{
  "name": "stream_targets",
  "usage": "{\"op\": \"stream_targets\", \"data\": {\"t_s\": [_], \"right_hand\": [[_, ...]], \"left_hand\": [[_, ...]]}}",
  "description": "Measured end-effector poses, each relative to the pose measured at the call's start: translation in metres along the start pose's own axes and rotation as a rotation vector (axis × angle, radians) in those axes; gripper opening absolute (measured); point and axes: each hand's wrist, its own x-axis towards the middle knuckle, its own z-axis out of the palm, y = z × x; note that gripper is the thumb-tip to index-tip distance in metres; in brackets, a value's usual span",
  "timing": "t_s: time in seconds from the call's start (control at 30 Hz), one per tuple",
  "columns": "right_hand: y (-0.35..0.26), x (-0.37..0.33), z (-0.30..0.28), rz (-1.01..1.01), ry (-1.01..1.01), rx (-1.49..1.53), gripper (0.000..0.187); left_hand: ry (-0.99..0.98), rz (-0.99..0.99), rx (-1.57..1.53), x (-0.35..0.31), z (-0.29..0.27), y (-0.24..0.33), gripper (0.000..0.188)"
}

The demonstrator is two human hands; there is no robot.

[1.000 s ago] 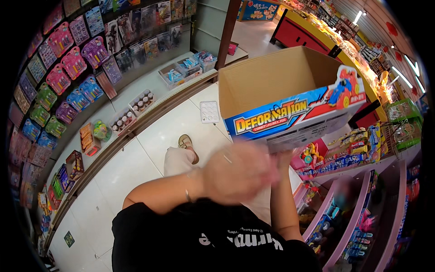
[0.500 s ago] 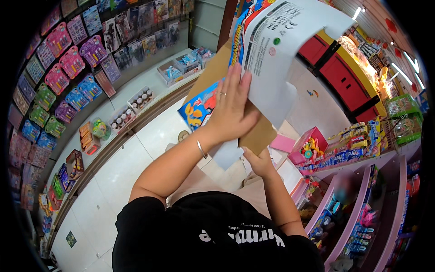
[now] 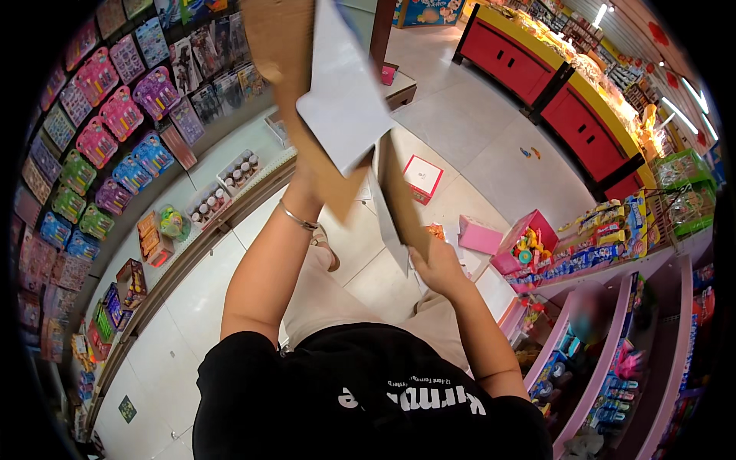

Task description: The person picks up several flat cardboard boxes from a store shelf and the floor. They proceed to fold and assemble the boxes into their rectangular shapes, handling them one by one. The person uses their hands to fold the flaps and form the structure of each box.

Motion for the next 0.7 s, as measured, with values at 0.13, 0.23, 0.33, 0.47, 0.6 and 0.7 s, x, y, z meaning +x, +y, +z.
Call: {"op": "stream_targets", "data": {"t_s": [0.13, 0.23, 0.33, 0.47, 0.6, 0.7], "right_hand": [[-0.002, 0.005, 0.005, -0.202, 0.014, -0.126, 0.052], [-0.009, 0.005, 0.003, -0.26, -0.069, -0.084, 0.049], [-0.005, 0.002, 0.005, -0.212, -0.175, 0.144, 0.041], [0.038, 0.0, 0.01, 0.003, -0.242, 0.824, 0.03], [0.092, 0.0, 0.016, 0.025, -0.254, 1.428, 0.034], [0.087, 0.0, 0.012, 0.29, 0.124, 1.652, 0.044]], "left_hand": [[0.064, -0.232, -0.915, -0.003, 0.013, 0.019, 0.077], [0.247, -0.234, -0.732, -0.001, 0.031, 0.019, 0.081], [0.375, -0.231, -0.374, 0.007, 0.032, 0.006, 0.084], [0.339, -0.292, -0.034, 0.018, 0.02, -0.02, 0.089], [0.191, -0.658, -0.403, 0.01, 0.007, -0.038, 0.079], [0.084, -0.77, -0.632, -0.008, 0.006, -0.049, 0.05]]}}
